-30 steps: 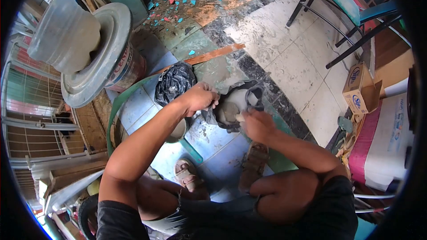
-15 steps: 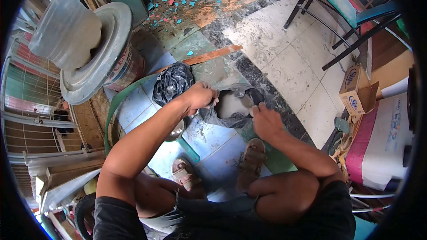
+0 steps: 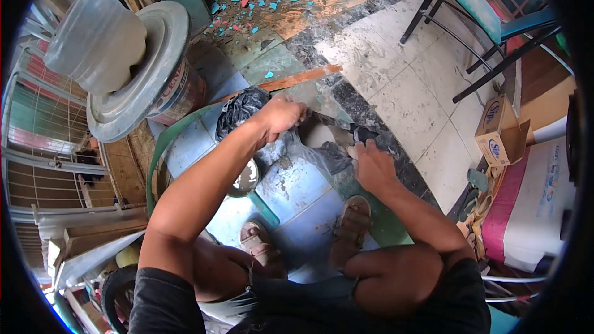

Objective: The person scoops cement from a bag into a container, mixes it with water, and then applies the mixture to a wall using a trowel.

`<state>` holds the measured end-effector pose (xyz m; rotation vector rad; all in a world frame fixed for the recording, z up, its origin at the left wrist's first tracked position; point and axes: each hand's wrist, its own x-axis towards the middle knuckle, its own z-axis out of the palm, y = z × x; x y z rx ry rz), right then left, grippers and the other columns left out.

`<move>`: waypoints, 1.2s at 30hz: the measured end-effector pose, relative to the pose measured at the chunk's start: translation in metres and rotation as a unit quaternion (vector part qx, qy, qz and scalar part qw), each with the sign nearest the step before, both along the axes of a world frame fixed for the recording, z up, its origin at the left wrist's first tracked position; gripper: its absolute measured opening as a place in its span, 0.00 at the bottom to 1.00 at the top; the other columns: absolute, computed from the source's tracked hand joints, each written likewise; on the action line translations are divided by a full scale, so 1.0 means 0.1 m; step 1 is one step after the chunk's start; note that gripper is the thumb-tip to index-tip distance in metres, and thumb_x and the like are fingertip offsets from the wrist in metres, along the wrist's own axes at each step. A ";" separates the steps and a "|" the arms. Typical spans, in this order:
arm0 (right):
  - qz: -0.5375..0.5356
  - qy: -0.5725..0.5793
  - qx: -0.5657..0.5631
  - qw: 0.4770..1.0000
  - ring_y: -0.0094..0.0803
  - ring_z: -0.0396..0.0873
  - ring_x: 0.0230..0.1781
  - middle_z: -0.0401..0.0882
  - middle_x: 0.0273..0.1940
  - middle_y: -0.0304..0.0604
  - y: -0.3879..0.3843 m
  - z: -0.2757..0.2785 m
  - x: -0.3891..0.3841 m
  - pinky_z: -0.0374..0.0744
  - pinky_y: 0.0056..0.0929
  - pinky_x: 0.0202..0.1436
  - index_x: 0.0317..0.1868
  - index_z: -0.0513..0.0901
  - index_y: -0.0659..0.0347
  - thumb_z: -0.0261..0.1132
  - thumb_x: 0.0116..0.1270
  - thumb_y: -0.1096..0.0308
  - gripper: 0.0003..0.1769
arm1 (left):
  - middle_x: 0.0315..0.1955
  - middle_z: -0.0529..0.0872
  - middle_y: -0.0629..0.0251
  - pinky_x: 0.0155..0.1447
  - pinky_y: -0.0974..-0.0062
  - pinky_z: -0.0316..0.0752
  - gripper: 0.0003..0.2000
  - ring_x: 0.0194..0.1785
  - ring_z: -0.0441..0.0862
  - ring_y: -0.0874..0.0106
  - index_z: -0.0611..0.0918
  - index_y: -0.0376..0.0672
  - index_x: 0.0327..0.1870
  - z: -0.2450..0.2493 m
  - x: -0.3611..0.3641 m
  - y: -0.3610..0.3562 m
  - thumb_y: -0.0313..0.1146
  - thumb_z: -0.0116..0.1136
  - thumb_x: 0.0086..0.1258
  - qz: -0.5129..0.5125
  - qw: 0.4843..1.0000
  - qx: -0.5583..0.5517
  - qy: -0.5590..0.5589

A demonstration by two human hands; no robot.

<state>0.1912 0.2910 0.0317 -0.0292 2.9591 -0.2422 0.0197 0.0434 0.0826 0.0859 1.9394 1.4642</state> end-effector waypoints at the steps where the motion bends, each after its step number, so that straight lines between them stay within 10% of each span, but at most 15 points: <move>1: -0.001 -0.003 -0.014 1.000 0.60 0.85 0.42 0.79 0.54 0.59 0.01 -0.06 0.02 0.84 0.56 0.48 0.58 0.78 0.62 0.68 0.67 0.64 0.21 | 0.25 0.82 0.69 0.34 0.76 0.69 0.12 0.29 0.74 0.79 0.86 0.35 0.33 -0.08 -0.05 -0.03 0.34 0.60 0.75 -0.002 0.999 -0.038 -0.006; 9: 0.000 -0.080 -0.127 0.989 0.59 0.85 0.49 0.83 0.52 0.62 0.07 -0.06 -0.11 0.83 0.57 0.52 0.51 0.79 0.69 0.69 0.67 0.61 0.21 | 0.28 0.76 0.76 0.40 0.78 0.71 0.18 0.33 0.73 0.81 0.80 0.30 0.61 -0.14 0.10 -0.43 0.24 0.65 0.73 -0.070 0.983 -0.058 0.162; 13: 0.010 -0.098 -0.089 0.991 0.59 0.85 0.48 0.85 0.45 0.62 0.06 -0.11 -0.22 0.83 0.54 0.51 0.51 0.80 0.68 0.69 0.66 0.61 0.20 | 0.33 0.84 0.62 0.49 0.70 0.78 0.22 0.39 0.82 0.68 0.79 0.34 0.63 0.09 0.22 -0.44 0.28 0.67 0.70 -0.078 0.946 -0.134 0.286; 16: 0.055 -0.102 -0.036 0.993 0.60 0.86 0.45 0.85 0.43 0.63 -0.05 0.06 -0.24 0.84 0.54 0.50 0.51 0.82 0.69 0.67 0.67 0.63 0.19 | 0.45 0.85 0.57 0.57 0.65 0.79 0.23 0.50 0.85 0.57 0.81 0.38 0.61 0.20 0.45 -0.27 0.30 0.69 0.63 -0.157 0.703 -0.292 0.629; 19: 0.074 -0.149 0.009 0.986 0.58 0.87 0.48 0.84 0.48 0.63 -0.18 0.27 -0.33 0.86 0.52 0.51 0.53 0.84 0.69 0.64 0.67 0.69 0.17 | 0.41 0.80 0.63 0.47 0.63 0.76 0.05 0.45 0.82 0.63 0.82 0.44 0.38 -0.13 0.84 0.02 0.33 0.59 0.65 -0.291 0.690 -0.166 0.642; 25: 0.079 -0.123 0.053 0.988 0.55 0.88 0.47 0.84 0.50 0.63 -0.19 0.52 -0.51 0.87 0.49 0.48 0.52 0.86 0.67 0.61 0.69 0.72 0.14 | 0.65 0.81 0.43 0.49 0.61 0.86 0.24 0.46 0.92 0.57 0.78 0.31 0.67 -0.38 1.28 0.27 0.27 0.55 0.69 -0.360 0.729 -0.366 0.453; 28: 0.068 -0.065 0.056 0.994 0.57 0.89 0.46 0.85 0.50 0.62 -0.11 0.32 -0.52 0.87 0.50 0.46 0.51 0.86 0.67 0.60 0.70 0.71 0.14 | 0.63 0.82 0.38 0.44 0.57 0.87 0.27 0.42 0.93 0.54 0.73 0.27 0.70 -0.37 1.13 0.24 0.26 0.54 0.69 -0.472 0.746 -0.369 0.292; 36: 0.052 -0.150 -0.011 0.987 0.62 0.87 0.45 0.87 0.43 0.64 -0.08 0.30 -0.47 0.85 0.58 0.50 0.57 0.83 0.69 0.55 0.72 0.75 0.17 | 0.57 0.83 0.49 0.49 0.55 0.86 0.28 0.50 0.90 0.52 0.74 0.36 0.71 -0.41 1.23 -0.01 0.30 0.60 0.69 -0.485 0.760 -0.312 0.300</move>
